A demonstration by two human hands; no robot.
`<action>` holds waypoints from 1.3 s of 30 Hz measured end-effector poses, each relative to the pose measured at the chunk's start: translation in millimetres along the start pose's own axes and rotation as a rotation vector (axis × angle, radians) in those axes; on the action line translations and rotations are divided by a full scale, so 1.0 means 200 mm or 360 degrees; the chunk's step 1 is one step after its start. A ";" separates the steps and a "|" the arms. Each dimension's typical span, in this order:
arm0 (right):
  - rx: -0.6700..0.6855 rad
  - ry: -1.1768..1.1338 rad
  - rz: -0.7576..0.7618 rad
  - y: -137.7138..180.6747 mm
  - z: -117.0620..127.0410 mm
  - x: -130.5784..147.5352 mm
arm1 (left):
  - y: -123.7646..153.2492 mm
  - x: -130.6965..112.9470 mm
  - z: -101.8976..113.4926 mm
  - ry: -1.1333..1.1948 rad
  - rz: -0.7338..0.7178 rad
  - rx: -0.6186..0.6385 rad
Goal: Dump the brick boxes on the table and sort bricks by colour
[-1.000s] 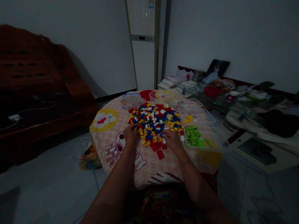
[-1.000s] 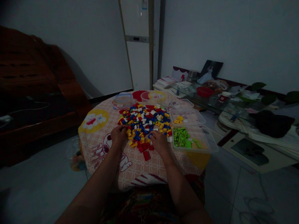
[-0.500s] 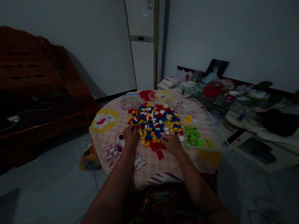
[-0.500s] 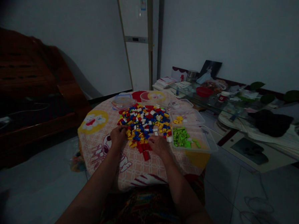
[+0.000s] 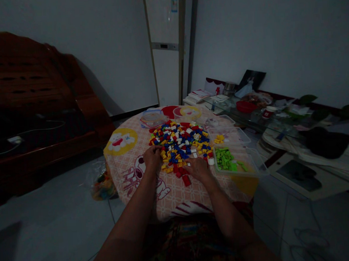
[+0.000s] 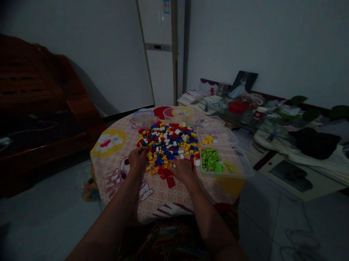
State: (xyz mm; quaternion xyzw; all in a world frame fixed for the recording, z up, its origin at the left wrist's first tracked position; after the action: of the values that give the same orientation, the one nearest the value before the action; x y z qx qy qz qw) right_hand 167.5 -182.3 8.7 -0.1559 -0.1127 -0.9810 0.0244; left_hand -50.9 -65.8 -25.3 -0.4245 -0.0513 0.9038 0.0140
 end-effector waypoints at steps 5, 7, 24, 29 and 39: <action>-0.0156 -0.0188 0.0000 0.01 0.03 -0.02 | 0.00 0.01 0.00 0.0024 -0.0010 -0.0018; -0.0247 -0.0266 -0.0008 0.02 0.06 -0.05 | 0.00 0.01 0.00 0.0031 0.0004 -0.0021; -0.0791 -0.0310 -0.0711 0.00 0.41 -0.50 | -0.02 0.04 -0.03 0.0059 0.0000 -0.0029; -0.0880 -0.0348 -0.0629 -0.01 0.41 -0.47 | -0.01 0.02 -0.01 0.0020 -0.0018 -0.0026; -0.0390 -0.0240 0.0014 -0.07 0.11 -0.07 | 0.00 0.01 -0.01 0.0069 -0.0003 -0.0008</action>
State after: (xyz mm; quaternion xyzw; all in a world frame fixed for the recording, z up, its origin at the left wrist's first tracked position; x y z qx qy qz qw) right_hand 186.5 -164.0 21.0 -0.2317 0.0071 -0.9728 0.0010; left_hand -50.5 -66.2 -28.0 -0.4440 -0.0539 0.8943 0.0149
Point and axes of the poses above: each hand's wrist, its own y-axis away from the middle knuckle, its own z-axis out of the back of the hand, x = y × z, the point moved 3 cm from there along -y, towards the middle knuckle, and after that the axes turned 13 degrees about x, right-handed, at the moved point
